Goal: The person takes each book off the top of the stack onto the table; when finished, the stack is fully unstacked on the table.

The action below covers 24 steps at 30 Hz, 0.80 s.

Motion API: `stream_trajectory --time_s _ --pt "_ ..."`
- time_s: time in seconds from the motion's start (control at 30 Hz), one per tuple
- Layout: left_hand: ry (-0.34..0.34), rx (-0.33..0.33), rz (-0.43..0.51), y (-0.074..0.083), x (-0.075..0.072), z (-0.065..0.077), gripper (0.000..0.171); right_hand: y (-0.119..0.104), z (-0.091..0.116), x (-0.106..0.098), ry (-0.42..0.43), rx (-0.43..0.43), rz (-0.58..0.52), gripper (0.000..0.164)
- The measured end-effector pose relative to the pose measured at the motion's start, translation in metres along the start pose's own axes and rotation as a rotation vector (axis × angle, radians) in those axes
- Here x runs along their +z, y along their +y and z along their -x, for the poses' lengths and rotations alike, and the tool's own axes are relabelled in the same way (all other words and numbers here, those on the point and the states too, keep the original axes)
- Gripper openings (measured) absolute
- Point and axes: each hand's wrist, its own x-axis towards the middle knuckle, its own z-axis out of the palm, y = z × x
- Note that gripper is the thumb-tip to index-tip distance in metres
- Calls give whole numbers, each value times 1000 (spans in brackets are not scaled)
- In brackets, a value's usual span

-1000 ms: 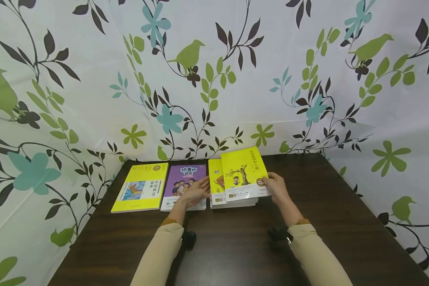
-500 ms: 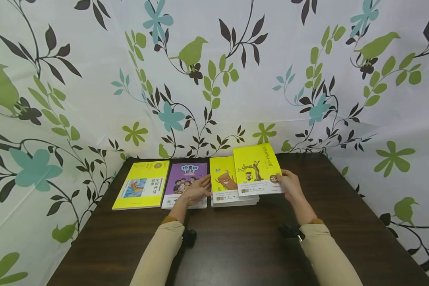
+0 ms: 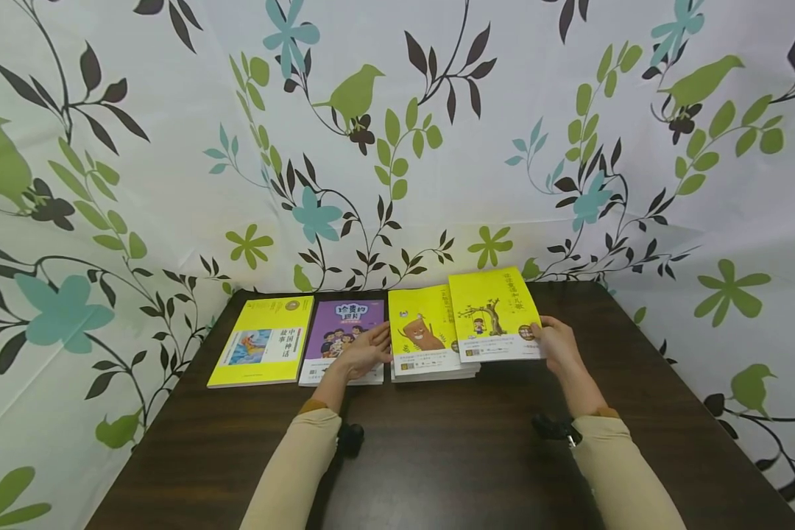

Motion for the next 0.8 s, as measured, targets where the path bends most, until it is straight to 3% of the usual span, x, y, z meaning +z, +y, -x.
stream_trajectory --time_s 0.6,0.8 --pt "-2 -5 -13 0 -1 -1 85 15 -10 -31 2 28 33 51" --pt "-12 2 -17 2 -1 2 84 17 -16 -34 -19 89 69 55"
